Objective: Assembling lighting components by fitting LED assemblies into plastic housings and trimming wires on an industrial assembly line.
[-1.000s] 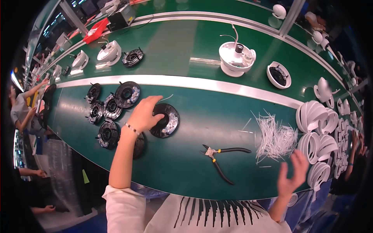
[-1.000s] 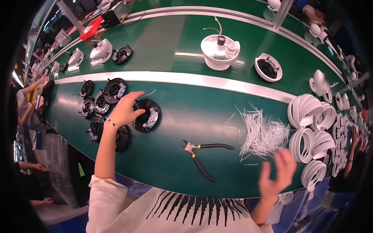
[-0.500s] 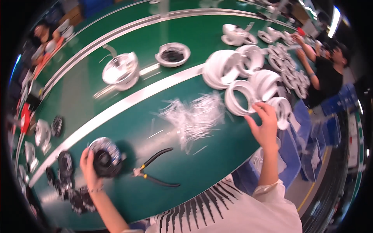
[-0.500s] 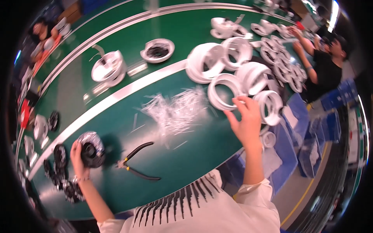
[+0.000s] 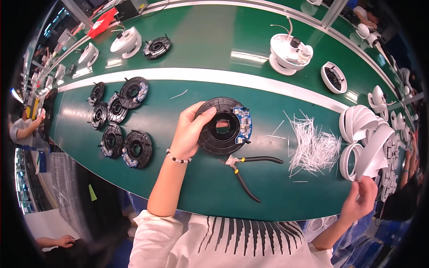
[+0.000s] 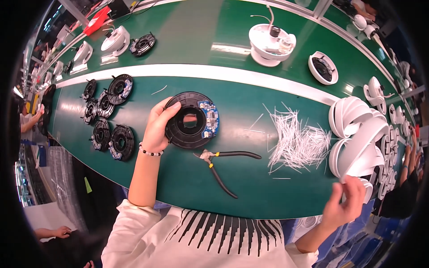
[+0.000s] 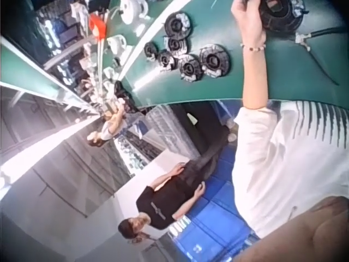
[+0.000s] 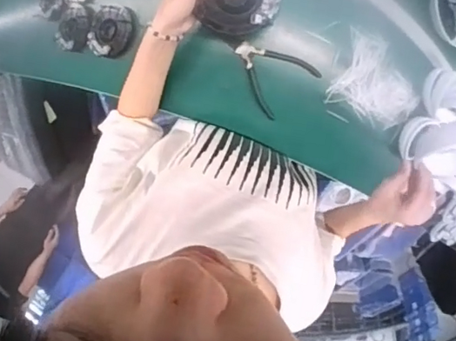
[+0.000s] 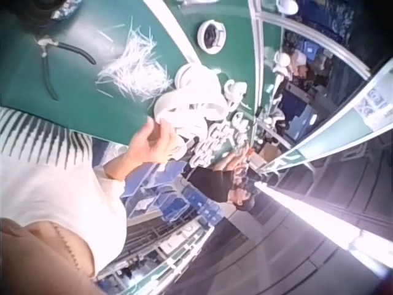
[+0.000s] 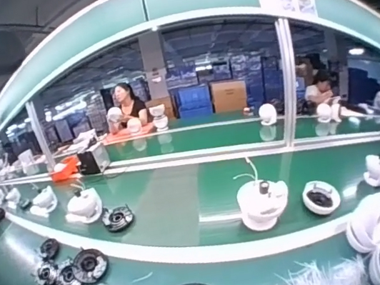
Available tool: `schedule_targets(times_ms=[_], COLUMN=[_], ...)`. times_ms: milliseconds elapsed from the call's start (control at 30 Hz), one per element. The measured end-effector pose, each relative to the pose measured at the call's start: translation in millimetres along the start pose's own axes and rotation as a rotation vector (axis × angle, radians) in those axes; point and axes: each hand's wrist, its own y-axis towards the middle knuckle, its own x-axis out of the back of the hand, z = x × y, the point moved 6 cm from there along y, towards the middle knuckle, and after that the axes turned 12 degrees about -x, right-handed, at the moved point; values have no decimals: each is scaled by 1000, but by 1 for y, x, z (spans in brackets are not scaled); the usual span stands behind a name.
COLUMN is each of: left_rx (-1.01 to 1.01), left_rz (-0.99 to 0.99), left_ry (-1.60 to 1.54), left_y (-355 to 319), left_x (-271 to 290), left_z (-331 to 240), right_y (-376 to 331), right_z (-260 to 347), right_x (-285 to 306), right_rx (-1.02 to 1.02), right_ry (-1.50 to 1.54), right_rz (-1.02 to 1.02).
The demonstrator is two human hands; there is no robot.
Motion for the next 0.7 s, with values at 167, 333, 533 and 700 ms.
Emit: schedule_targets(times_ms=[167, 333, 533, 700], left_rx=[-61, -86, -43, -86], left_rz=[-7, -27, -32, -15], left_ry=[2, -38, -95, -77], left_y=[0, 0, 1, 1], left_x=[14, 23, 28, 30], left_z=[-4, -14, -12, -12], right_y=[-18, -27, -23, -21], right_z=[55, 53, 64, 101], right_x=[-87, -145, -171, -185], right_rx=[314, 409, 533, 314], right_ry=[136, 228, 90, -81], right_rz=[359, 558, 691, 854])
